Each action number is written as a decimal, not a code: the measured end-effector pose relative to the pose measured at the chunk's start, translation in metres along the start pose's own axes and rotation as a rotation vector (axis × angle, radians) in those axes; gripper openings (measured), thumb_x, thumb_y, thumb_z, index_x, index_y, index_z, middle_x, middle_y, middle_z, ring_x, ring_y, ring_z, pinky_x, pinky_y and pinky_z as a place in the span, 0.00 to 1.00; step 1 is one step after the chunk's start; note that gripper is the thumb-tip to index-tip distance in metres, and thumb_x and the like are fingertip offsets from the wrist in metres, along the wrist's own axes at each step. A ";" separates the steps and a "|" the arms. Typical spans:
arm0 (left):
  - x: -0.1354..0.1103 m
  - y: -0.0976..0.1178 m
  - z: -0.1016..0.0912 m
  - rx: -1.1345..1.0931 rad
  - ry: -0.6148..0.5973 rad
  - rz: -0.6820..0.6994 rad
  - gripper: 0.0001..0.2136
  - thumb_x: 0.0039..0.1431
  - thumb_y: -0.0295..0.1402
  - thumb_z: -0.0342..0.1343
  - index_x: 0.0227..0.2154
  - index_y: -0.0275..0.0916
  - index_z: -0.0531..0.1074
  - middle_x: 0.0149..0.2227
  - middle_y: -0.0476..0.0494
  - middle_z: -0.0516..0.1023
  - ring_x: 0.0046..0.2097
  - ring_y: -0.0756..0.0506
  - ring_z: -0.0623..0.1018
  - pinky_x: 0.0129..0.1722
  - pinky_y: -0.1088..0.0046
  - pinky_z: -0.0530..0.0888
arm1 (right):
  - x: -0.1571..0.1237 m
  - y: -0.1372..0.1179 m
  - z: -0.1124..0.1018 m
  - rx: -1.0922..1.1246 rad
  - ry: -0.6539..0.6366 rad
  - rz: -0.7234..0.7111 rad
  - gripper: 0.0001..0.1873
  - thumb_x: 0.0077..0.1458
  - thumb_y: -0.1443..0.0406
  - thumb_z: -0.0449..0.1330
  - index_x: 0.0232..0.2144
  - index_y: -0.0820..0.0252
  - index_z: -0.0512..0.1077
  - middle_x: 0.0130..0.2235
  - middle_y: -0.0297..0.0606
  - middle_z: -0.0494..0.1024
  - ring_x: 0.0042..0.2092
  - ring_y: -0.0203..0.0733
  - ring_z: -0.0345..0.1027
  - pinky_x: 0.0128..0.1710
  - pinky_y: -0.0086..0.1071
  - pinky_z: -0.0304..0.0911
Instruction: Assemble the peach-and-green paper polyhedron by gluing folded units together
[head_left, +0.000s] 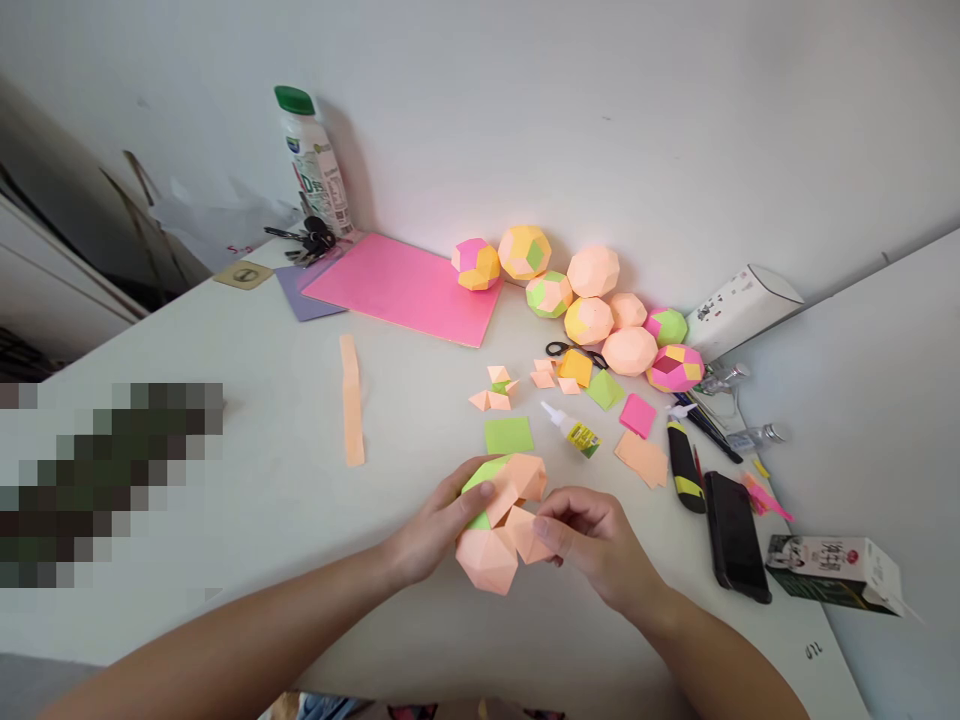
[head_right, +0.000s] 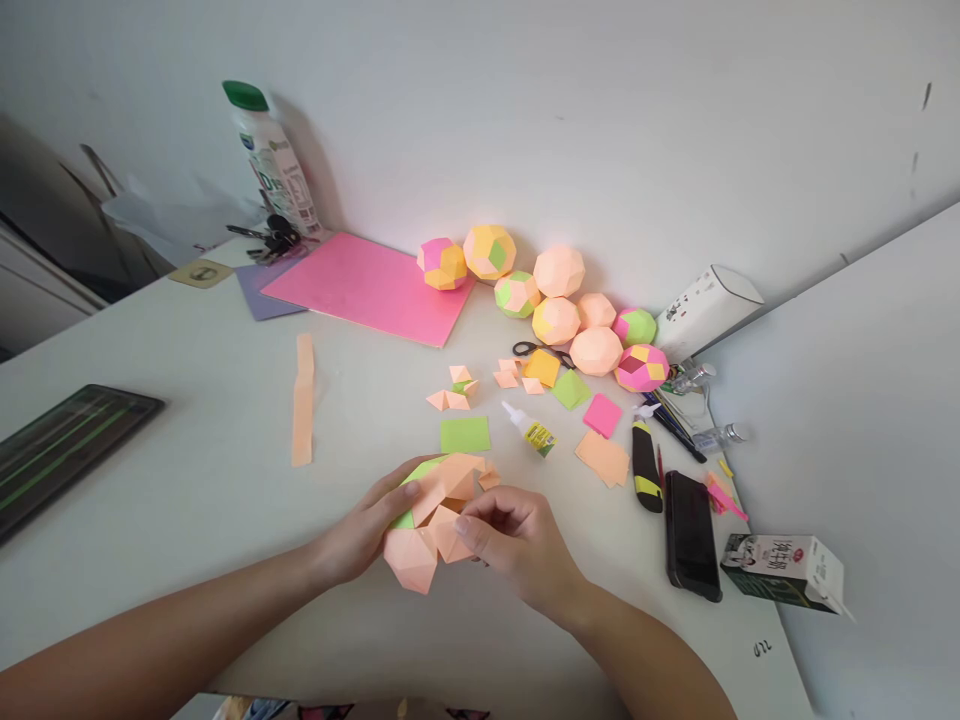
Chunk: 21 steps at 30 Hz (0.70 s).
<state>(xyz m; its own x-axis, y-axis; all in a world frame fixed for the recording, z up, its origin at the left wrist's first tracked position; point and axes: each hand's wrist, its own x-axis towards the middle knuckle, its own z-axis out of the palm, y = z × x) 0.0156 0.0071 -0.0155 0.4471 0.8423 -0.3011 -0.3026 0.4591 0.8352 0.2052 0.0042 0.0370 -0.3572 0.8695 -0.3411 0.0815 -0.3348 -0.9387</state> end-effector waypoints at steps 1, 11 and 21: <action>0.000 0.000 0.000 0.004 0.002 -0.002 0.26 0.57 0.49 0.52 0.53 0.38 0.63 0.48 0.38 0.75 0.48 0.37 0.75 0.45 0.63 0.71 | 0.000 0.000 0.000 -0.005 -0.004 -0.003 0.13 0.50 0.60 0.65 0.21 0.62 0.71 0.20 0.30 0.67 0.23 0.31 0.59 0.24 0.28 0.57; -0.001 0.001 0.000 0.027 0.009 -0.011 0.27 0.57 0.50 0.52 0.53 0.37 0.63 0.48 0.37 0.75 0.49 0.36 0.74 0.45 0.62 0.71 | -0.001 0.001 0.000 -0.083 -0.014 -0.022 0.13 0.51 0.59 0.63 0.22 0.62 0.70 0.21 0.31 0.66 0.24 0.32 0.57 0.24 0.29 0.53; -0.001 0.004 0.002 0.088 0.017 -0.022 0.28 0.56 0.52 0.52 0.53 0.38 0.63 0.50 0.37 0.74 0.50 0.35 0.74 0.47 0.60 0.71 | -0.002 0.000 0.001 -0.086 -0.071 -0.074 0.12 0.53 0.60 0.61 0.22 0.62 0.70 0.22 0.31 0.65 0.24 0.32 0.56 0.25 0.29 0.53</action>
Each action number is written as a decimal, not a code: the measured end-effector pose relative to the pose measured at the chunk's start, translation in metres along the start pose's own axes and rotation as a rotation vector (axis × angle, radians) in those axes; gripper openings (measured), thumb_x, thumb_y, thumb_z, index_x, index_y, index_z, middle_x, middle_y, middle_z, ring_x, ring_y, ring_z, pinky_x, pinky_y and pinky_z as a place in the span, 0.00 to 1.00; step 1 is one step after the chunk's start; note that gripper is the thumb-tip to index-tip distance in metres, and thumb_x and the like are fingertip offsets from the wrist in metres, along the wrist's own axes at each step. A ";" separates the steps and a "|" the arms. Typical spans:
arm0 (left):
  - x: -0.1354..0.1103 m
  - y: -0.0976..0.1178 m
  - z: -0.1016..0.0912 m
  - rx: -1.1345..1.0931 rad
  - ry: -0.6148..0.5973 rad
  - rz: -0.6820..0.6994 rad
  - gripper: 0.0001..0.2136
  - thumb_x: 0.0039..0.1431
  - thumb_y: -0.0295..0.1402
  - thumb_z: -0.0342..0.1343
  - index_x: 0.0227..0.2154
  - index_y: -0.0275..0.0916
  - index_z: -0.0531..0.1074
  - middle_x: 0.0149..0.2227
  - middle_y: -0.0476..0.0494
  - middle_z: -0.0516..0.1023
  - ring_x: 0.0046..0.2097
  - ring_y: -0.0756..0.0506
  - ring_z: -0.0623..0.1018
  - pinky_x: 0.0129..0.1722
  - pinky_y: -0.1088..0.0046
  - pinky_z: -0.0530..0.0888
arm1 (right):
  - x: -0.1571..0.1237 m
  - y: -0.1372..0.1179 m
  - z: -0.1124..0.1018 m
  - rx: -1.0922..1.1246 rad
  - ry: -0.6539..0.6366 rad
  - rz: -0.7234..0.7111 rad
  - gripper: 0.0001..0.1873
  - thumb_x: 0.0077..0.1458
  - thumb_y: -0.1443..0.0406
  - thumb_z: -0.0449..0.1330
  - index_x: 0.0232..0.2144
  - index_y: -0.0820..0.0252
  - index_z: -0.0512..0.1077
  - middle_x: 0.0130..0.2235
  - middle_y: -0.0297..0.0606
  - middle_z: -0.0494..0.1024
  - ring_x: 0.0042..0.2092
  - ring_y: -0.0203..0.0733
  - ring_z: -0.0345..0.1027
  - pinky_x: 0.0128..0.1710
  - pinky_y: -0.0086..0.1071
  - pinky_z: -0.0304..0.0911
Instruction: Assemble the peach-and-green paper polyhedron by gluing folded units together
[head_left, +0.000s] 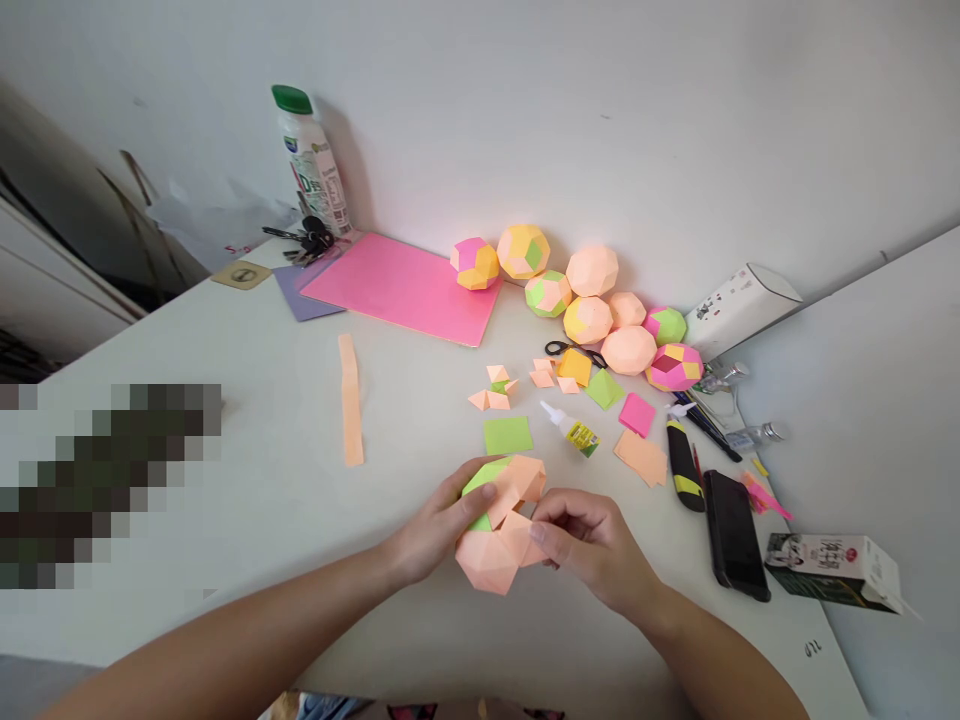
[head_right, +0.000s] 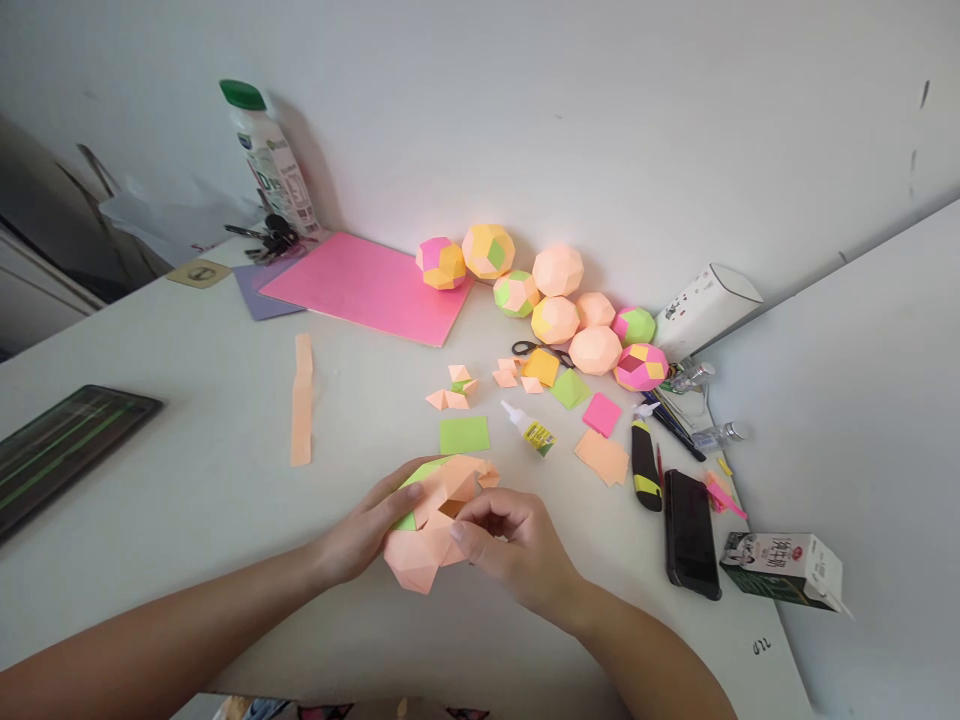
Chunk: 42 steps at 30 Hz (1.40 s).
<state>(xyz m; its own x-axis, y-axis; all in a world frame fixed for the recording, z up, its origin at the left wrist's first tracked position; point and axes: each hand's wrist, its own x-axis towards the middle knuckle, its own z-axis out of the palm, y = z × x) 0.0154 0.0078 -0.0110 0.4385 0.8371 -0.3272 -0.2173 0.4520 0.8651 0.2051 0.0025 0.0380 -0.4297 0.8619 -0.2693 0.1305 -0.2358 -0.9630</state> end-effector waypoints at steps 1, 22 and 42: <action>0.000 0.001 0.000 0.004 0.000 -0.006 0.28 0.56 0.52 0.52 0.53 0.38 0.63 0.50 0.36 0.74 0.50 0.35 0.74 0.46 0.60 0.71 | 0.000 0.000 0.000 -0.008 -0.006 -0.013 0.12 0.53 0.61 0.61 0.22 0.62 0.70 0.22 0.31 0.65 0.25 0.32 0.56 0.25 0.29 0.53; -0.001 0.001 0.002 -0.020 0.004 0.001 0.28 0.56 0.52 0.52 0.53 0.38 0.63 0.48 0.37 0.75 0.48 0.36 0.75 0.44 0.61 0.72 | 0.001 0.001 0.001 0.054 0.024 0.089 0.15 0.50 0.57 0.63 0.21 0.61 0.67 0.20 0.29 0.65 0.23 0.31 0.57 0.23 0.28 0.55; -0.002 0.000 0.000 0.056 -0.038 0.051 0.27 0.58 0.50 0.51 0.55 0.41 0.61 0.51 0.38 0.74 0.52 0.35 0.72 0.49 0.60 0.71 | 0.001 0.001 0.001 0.001 0.030 0.087 0.13 0.51 0.57 0.63 0.23 0.61 0.72 0.22 0.31 0.68 0.24 0.32 0.59 0.24 0.28 0.57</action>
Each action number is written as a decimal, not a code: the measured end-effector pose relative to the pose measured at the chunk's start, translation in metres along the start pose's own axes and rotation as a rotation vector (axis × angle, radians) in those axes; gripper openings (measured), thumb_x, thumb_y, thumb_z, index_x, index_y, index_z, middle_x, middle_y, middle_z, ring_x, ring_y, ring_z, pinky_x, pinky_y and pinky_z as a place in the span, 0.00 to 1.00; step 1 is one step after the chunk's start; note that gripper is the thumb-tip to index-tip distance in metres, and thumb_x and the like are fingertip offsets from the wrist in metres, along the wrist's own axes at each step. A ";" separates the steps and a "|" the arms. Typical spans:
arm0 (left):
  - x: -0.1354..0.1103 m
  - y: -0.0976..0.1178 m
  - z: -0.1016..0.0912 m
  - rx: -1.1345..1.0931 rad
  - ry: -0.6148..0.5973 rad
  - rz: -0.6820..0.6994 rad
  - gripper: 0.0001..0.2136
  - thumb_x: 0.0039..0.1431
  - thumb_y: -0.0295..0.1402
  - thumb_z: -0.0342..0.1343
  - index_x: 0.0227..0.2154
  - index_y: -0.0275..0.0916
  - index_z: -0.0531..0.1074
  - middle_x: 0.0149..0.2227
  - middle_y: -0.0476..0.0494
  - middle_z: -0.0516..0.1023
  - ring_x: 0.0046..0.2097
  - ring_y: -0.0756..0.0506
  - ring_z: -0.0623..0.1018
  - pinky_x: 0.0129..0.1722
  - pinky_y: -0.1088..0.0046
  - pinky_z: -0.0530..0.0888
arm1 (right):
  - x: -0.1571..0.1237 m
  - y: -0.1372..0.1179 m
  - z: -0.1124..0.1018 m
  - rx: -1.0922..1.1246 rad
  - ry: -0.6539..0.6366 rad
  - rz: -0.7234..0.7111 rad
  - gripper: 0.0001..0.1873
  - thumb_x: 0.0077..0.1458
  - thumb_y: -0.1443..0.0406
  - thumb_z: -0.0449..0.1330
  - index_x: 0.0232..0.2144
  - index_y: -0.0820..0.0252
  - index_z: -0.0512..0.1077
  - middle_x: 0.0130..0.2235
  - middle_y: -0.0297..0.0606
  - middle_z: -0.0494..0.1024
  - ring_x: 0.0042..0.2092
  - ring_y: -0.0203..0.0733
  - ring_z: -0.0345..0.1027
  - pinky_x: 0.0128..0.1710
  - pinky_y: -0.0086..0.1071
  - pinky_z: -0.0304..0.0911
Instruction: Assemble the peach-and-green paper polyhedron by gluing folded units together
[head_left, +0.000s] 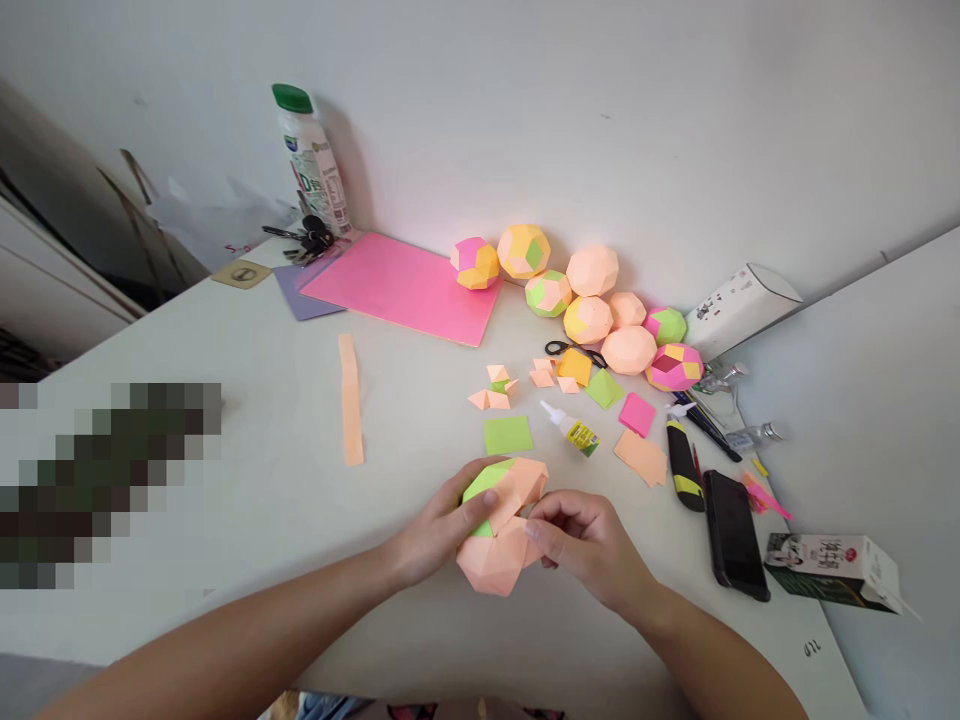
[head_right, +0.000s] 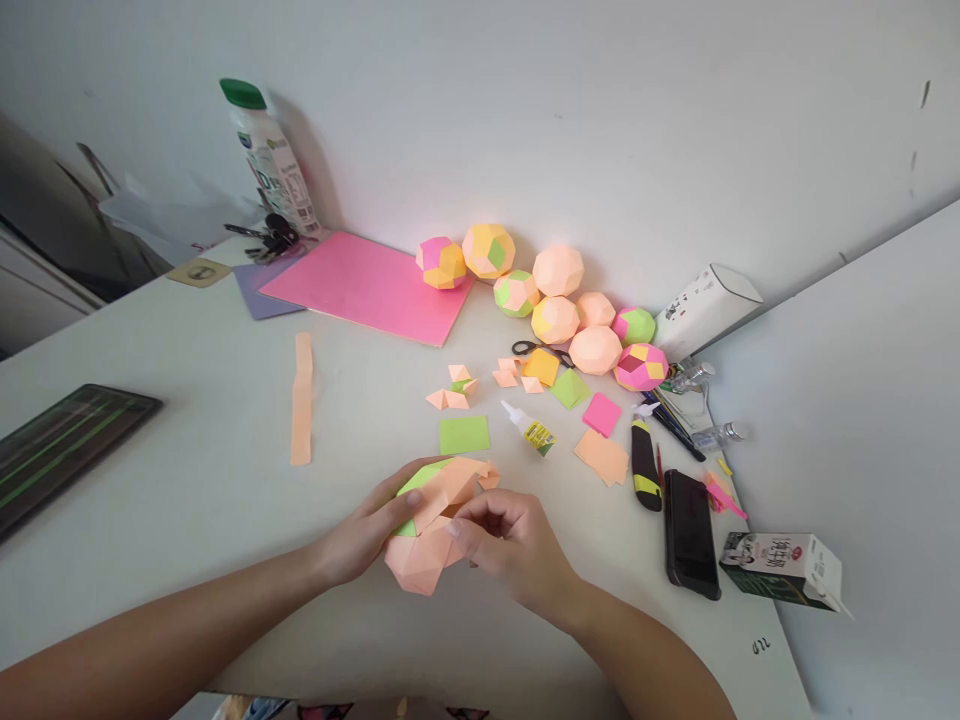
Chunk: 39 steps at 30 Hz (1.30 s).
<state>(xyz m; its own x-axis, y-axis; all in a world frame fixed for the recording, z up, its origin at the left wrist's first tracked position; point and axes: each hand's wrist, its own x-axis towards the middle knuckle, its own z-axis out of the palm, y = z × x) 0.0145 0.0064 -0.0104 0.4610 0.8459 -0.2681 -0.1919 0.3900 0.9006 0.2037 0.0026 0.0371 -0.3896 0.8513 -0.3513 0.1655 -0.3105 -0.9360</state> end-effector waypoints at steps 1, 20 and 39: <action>0.000 0.000 0.000 0.001 -0.003 0.002 0.27 0.58 0.51 0.50 0.55 0.41 0.61 0.51 0.38 0.74 0.52 0.36 0.72 0.48 0.60 0.71 | 0.000 0.000 0.000 -0.017 0.010 -0.013 0.13 0.51 0.57 0.63 0.24 0.61 0.73 0.22 0.32 0.69 0.23 0.32 0.58 0.23 0.28 0.57; -0.004 -0.010 -0.002 0.134 -0.019 0.208 0.26 0.62 0.53 0.41 0.57 0.42 0.55 0.55 0.37 0.67 0.54 0.37 0.69 0.51 0.61 0.68 | 0.001 0.002 0.003 0.016 0.162 -0.044 0.11 0.46 0.59 0.68 0.27 0.60 0.74 0.26 0.33 0.74 0.27 0.35 0.65 0.28 0.30 0.64; 0.001 -0.017 -0.002 0.196 -0.018 0.345 0.42 0.44 0.40 0.67 0.59 0.44 0.50 0.57 0.34 0.65 0.56 0.34 0.67 0.53 0.58 0.67 | 0.014 0.002 -0.016 0.216 0.084 0.044 0.17 0.49 0.56 0.67 0.37 0.59 0.72 0.33 0.34 0.73 0.31 0.33 0.65 0.33 0.30 0.62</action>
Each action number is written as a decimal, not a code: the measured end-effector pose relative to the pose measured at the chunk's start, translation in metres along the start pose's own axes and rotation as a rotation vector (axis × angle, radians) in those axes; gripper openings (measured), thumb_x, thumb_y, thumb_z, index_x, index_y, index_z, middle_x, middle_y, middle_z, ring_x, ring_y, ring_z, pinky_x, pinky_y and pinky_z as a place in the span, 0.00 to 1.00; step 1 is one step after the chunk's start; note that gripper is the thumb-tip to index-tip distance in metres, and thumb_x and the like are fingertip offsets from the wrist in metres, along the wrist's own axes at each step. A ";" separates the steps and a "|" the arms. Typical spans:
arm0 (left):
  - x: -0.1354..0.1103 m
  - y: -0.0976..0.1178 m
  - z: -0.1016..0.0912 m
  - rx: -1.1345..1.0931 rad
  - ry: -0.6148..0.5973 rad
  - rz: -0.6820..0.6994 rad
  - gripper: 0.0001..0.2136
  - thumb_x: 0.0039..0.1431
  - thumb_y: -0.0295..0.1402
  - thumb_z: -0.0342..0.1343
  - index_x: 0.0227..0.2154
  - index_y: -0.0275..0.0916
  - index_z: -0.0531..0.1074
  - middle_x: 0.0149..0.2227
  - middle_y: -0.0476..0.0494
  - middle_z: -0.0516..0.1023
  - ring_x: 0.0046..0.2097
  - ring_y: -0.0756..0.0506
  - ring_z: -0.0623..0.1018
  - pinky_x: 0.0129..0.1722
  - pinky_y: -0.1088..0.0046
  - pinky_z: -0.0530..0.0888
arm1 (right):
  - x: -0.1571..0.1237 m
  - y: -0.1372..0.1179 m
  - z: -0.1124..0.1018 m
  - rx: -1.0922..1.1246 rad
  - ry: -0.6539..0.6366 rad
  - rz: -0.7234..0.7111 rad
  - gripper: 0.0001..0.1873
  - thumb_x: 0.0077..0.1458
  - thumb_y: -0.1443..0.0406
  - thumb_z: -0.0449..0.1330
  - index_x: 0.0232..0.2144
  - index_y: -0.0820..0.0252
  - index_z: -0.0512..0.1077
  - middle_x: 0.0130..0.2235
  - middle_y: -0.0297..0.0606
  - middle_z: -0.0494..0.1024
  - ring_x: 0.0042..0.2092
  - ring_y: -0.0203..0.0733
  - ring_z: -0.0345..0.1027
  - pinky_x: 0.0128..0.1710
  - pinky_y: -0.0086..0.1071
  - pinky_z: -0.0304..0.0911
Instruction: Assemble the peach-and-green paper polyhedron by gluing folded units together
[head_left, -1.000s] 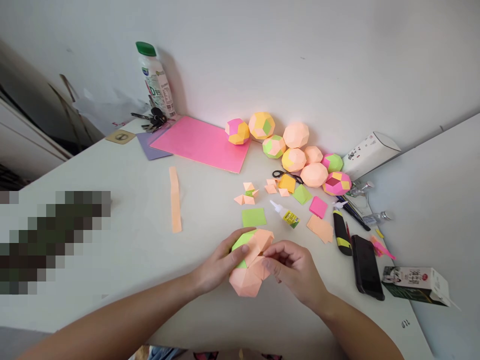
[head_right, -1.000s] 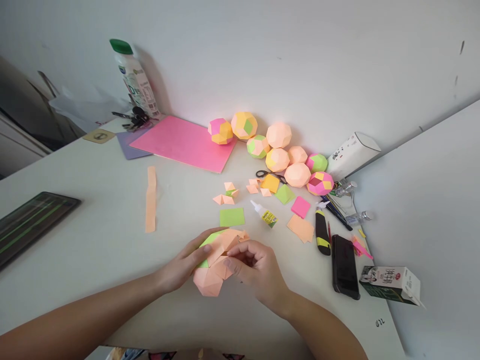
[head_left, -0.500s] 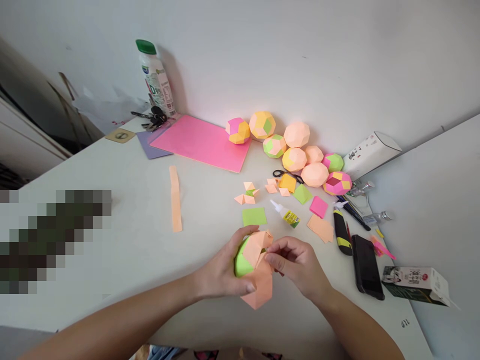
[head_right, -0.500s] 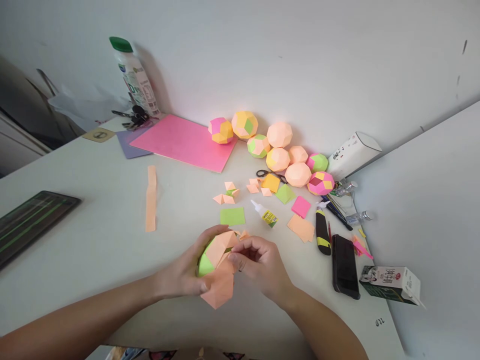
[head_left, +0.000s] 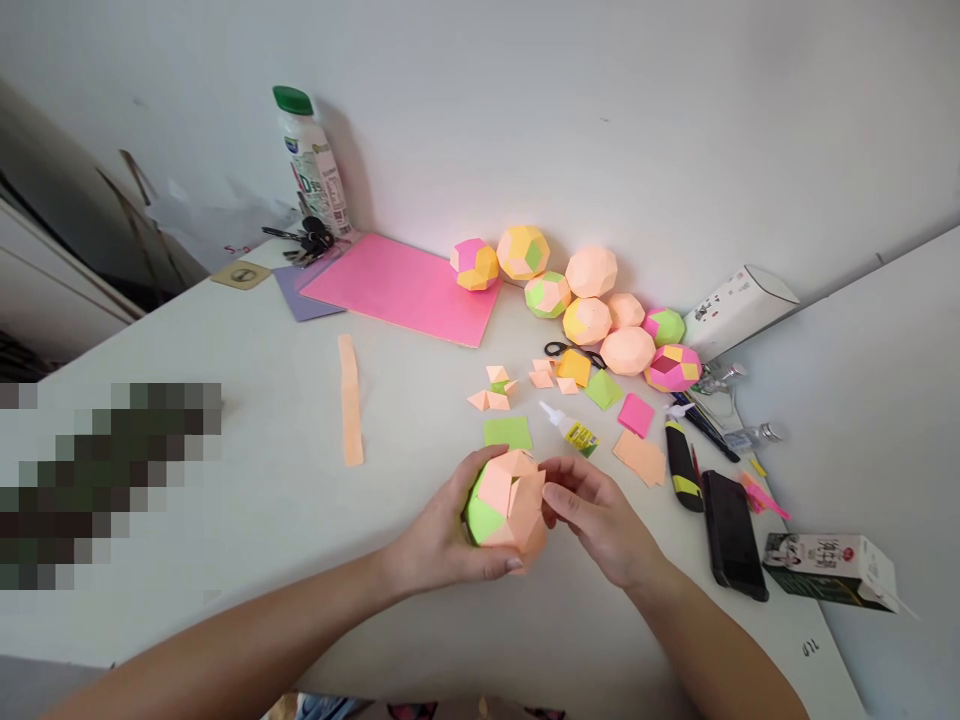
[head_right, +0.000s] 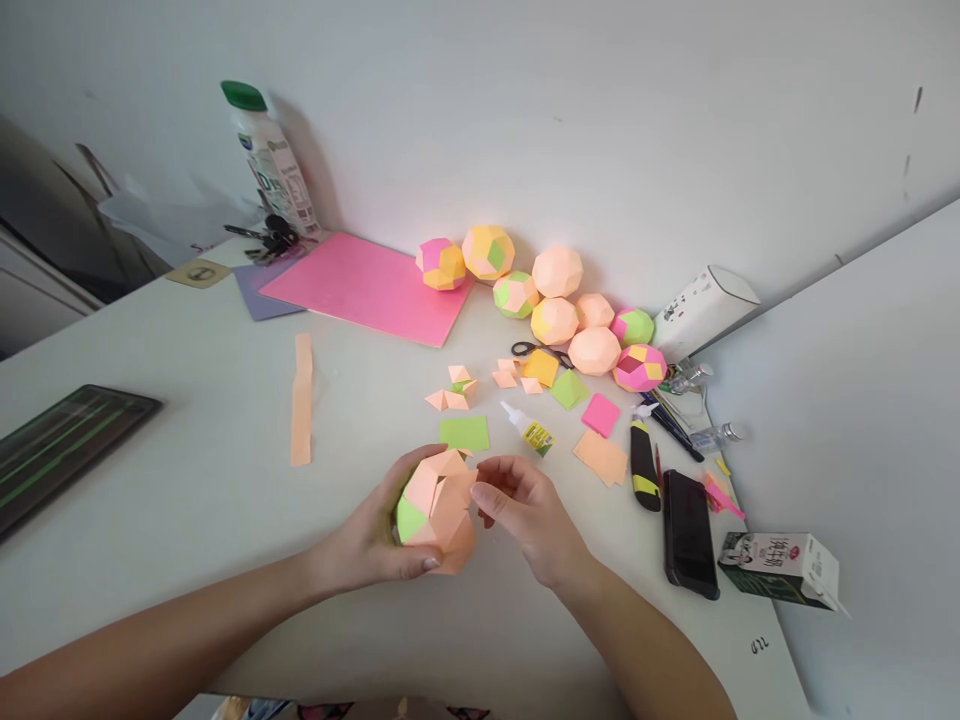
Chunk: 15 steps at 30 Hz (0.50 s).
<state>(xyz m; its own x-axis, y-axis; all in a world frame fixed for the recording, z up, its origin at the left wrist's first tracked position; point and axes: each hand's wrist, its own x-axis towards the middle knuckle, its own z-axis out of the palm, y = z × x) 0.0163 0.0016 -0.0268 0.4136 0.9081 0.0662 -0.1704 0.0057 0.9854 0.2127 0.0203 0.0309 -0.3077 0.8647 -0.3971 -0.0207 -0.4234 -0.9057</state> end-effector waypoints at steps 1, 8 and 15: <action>0.000 0.000 0.000 0.006 0.008 -0.008 0.42 0.44 0.41 0.67 0.60 0.44 0.50 0.57 0.34 0.64 0.56 0.34 0.67 0.53 0.58 0.68 | 0.000 0.000 0.001 0.002 -0.013 0.019 0.17 0.49 0.56 0.67 0.37 0.59 0.72 0.34 0.35 0.74 0.33 0.34 0.65 0.35 0.31 0.62; -0.001 -0.004 0.001 0.199 0.028 0.021 0.46 0.45 0.46 0.65 0.62 0.44 0.44 0.58 0.33 0.59 0.57 0.33 0.65 0.54 0.54 0.66 | -0.001 0.009 0.007 0.098 -0.107 0.077 0.15 0.52 0.55 0.65 0.29 0.62 0.73 0.30 0.33 0.73 0.33 0.34 0.64 0.36 0.29 0.59; 0.000 -0.007 0.003 0.419 0.009 0.104 0.43 0.48 0.49 0.62 0.62 0.47 0.44 0.56 0.36 0.58 0.56 0.35 0.67 0.53 0.54 0.68 | -0.004 0.014 0.011 0.091 -0.019 0.060 0.13 0.49 0.57 0.67 0.26 0.63 0.74 0.29 0.34 0.75 0.33 0.35 0.66 0.37 0.31 0.60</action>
<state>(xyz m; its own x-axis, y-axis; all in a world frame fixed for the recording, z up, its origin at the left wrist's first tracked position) 0.0197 0.0003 -0.0328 0.4053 0.8984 0.1690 0.1678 -0.2548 0.9523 0.2027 0.0078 0.0212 -0.3293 0.8319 -0.4467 -0.0873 -0.4979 -0.8629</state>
